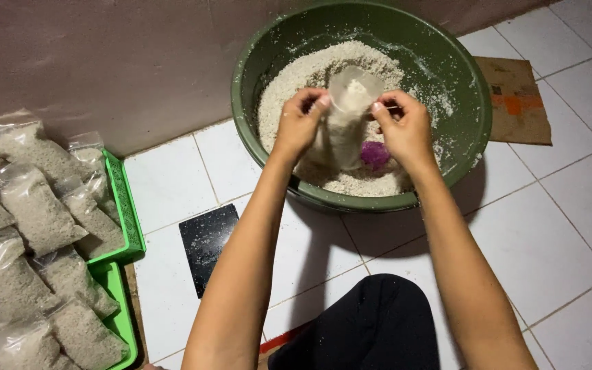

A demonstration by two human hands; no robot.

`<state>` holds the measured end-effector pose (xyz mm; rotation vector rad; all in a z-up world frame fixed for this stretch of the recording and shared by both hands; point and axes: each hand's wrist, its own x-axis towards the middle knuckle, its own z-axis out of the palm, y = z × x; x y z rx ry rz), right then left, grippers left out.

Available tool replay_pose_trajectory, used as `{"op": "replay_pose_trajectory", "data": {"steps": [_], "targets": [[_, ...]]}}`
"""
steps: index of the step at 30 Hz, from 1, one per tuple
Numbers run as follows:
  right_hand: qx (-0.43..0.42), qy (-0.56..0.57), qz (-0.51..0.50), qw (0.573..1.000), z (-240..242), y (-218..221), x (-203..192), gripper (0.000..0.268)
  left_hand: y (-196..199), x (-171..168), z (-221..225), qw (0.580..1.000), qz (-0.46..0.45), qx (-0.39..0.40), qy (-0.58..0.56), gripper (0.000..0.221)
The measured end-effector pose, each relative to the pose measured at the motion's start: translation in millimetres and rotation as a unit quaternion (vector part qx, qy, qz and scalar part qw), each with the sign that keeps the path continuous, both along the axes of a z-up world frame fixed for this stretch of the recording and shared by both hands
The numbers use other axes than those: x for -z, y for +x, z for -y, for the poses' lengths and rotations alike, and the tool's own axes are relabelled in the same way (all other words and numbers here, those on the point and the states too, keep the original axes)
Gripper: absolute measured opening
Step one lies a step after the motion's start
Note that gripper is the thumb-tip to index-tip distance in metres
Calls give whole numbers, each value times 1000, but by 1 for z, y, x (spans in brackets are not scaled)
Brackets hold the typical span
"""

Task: Packaging a white powdery substance into small plastic bags, weighing them on a digital scale, and organizing them in trays.

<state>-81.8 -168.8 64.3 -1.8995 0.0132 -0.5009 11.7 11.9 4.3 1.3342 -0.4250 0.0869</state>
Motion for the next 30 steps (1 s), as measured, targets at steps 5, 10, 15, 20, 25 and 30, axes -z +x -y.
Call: {"op": "replay_pose_trajectory", "data": {"steps": [5,10,15,20,25,30], "targets": [[14,-117,45,992,-3,-8,10,6,-5,3,-2,974,132,39,182,10],[44,-113,84,989,5,-11,9,6,-5,-2,-2,966,172,17,194,11],[12,-146,99,984,8,0,29,1,-5,0,2,950,235,-1,207,8],[42,-111,143,983,3,-2,16,5,-14,-20,-4,959,232,-50,153,14],[-6,-193,173,966,10,7,28,7,2,2,5,922,324,-49,204,10],[31,-156,219,963,9,10,21,8,-23,-32,-7,963,217,-104,122,14]]}}
